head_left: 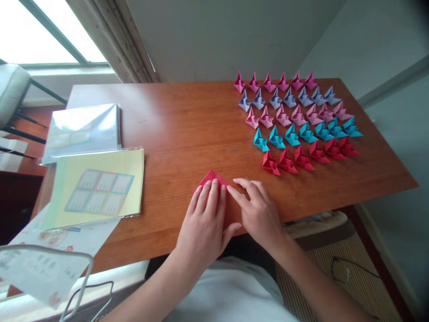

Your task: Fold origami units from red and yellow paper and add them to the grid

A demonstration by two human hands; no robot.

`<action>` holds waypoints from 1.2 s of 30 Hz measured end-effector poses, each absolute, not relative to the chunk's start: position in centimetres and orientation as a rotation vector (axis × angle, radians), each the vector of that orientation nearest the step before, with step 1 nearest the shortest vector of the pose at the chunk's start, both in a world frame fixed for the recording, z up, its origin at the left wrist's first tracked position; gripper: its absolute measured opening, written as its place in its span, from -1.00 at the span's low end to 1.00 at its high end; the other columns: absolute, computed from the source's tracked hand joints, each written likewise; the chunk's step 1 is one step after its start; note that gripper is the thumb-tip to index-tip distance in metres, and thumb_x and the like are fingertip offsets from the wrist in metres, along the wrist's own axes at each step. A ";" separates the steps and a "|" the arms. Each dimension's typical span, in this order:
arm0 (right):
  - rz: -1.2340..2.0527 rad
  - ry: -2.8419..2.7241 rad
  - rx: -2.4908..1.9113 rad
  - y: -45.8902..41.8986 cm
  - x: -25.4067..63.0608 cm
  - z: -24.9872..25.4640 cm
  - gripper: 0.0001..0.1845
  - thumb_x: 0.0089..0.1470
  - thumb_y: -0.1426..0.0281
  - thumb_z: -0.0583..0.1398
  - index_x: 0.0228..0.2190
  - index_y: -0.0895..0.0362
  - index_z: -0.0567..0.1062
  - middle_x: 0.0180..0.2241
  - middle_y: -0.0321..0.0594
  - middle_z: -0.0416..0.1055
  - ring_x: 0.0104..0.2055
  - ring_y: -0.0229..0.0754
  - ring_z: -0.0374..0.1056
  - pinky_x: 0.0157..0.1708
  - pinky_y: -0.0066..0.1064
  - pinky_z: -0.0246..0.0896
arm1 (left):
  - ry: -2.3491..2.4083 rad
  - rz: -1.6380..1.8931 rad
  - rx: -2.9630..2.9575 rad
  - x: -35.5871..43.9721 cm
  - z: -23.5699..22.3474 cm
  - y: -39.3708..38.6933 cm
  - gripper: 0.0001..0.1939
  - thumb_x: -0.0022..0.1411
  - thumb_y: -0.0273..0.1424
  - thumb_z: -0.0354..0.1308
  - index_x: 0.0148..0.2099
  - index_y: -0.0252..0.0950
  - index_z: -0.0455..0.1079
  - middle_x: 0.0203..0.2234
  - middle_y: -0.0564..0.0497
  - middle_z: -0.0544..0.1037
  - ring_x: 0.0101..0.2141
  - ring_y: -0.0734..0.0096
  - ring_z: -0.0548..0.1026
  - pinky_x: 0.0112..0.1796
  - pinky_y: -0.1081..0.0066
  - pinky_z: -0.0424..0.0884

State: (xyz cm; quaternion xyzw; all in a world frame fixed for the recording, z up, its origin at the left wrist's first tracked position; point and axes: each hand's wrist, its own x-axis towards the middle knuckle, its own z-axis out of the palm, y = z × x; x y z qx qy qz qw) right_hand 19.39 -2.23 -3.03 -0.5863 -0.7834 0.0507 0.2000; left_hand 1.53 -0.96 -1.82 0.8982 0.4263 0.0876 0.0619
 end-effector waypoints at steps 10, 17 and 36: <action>0.015 -2.236 -1.691 -2.4 19.2 -2.9 -0.47 0.20 0.64 0.07 0.11 0.05 0.50 0.16 -0.03 0.40 0.09 0.07 0.27 0.00 -0.05 0.38 | 1.278 0.242 2.843 -0.8 -1.1 -0.5 -0.28 0.42 -0.07 -0.06 0.33 -0.59 0.23 0.34 -0.29 0.25 0.31 -0.07 0.24 0.27 0.08 0.18; 0.042 -2.225 -1.692 -2.4 19.2 -2.7 -0.47 0.19 0.64 0.07 0.11 0.05 0.51 0.15 -0.02 0.40 0.10 0.09 0.26 -0.01 -0.03 0.39 | 1.407 0.280 2.795 -3.9 -1.6 -1.1 -0.26 0.40 -0.14 0.01 0.45 -0.47 0.00 0.37 -0.23 0.20 0.37 -0.10 0.12 0.31 -0.01 0.06; 0.132 -2.217 -1.622 -2.4 19.7 -3.2 -0.47 0.22 0.59 0.08 0.17 0.04 0.46 0.18 0.00 0.36 0.14 0.10 0.24 0.05 0.01 0.37 | 1.244 0.400 2.754 -0.8 -2.0 -0.2 -0.44 0.39 -0.30 0.03 0.32 -0.53 0.24 0.29 -0.31 0.33 0.29 0.00 0.29 0.29 0.06 0.25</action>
